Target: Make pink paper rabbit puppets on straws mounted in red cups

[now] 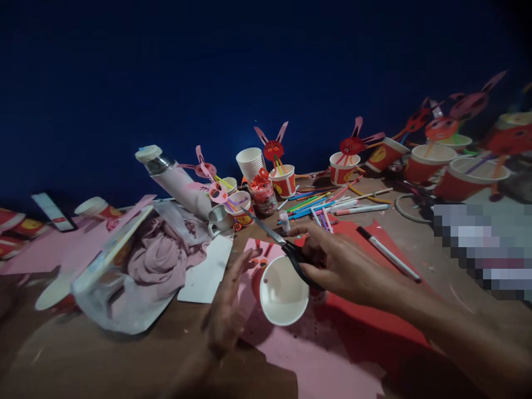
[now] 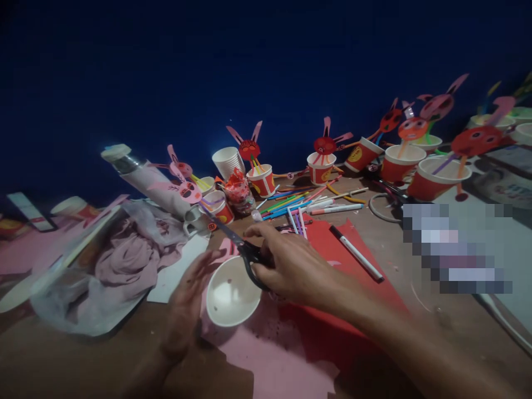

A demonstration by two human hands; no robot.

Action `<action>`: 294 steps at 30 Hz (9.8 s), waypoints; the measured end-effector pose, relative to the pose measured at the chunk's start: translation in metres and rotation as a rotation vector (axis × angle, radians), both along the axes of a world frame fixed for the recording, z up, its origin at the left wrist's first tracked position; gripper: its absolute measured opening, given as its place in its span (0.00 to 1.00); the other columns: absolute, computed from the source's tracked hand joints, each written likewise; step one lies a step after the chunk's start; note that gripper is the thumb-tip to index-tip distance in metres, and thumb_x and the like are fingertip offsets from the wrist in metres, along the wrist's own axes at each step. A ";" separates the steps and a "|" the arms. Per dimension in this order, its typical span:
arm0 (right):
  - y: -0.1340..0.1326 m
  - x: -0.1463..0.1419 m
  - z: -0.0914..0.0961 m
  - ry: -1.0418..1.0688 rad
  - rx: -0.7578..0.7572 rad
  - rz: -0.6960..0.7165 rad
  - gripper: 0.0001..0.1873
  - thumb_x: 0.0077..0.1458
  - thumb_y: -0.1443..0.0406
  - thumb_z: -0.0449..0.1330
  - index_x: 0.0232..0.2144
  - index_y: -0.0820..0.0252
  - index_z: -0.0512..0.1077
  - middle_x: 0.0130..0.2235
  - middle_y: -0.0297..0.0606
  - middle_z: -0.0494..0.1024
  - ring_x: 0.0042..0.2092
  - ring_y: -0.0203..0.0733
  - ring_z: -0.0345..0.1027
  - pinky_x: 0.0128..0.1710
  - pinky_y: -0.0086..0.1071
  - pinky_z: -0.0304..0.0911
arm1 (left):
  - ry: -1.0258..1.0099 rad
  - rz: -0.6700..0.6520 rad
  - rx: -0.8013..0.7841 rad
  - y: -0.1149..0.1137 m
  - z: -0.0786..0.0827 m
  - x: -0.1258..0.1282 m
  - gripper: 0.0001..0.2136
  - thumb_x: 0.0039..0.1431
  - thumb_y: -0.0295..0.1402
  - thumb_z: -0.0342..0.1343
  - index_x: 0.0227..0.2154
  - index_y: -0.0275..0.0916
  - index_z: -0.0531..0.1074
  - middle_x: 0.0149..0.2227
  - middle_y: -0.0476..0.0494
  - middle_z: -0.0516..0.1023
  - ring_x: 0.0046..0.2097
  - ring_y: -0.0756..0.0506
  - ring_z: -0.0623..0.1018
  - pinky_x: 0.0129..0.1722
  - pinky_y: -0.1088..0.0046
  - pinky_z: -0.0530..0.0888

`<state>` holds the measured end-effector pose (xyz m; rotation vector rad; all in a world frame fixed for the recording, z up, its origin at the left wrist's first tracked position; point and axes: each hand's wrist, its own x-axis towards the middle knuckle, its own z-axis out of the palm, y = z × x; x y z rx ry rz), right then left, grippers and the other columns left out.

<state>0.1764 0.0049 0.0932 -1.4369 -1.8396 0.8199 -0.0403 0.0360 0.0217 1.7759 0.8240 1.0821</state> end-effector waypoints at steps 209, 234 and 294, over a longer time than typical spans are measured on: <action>-0.005 -0.067 0.011 -0.755 0.149 0.096 0.13 0.46 0.75 0.49 0.32 0.64 0.71 0.25 0.41 0.73 0.20 0.34 0.59 0.19 0.31 0.35 | -0.227 0.358 -0.227 0.024 0.014 -0.004 0.22 0.46 0.36 0.57 0.45 0.34 0.68 0.41 0.42 0.74 0.42 0.43 0.74 0.40 0.71 0.71; 0.004 -0.060 0.006 -0.423 0.028 0.102 0.12 0.45 0.72 0.51 0.31 0.62 0.72 0.22 0.35 0.70 0.20 0.31 0.55 0.19 0.28 0.39 | -0.171 0.364 -0.240 0.025 0.019 -0.005 0.23 0.46 0.38 0.56 0.45 0.31 0.67 0.38 0.42 0.76 0.38 0.44 0.75 0.34 0.72 0.74; 0.009 -0.046 -0.030 0.997 -0.707 0.069 0.15 0.39 0.58 0.64 0.25 0.63 0.67 0.17 0.26 0.66 0.16 0.23 0.53 0.15 0.20 0.45 | -0.308 0.295 -0.274 0.023 0.010 -0.005 0.24 0.47 0.36 0.56 0.50 0.37 0.65 0.45 0.41 0.73 0.43 0.43 0.74 0.38 0.72 0.73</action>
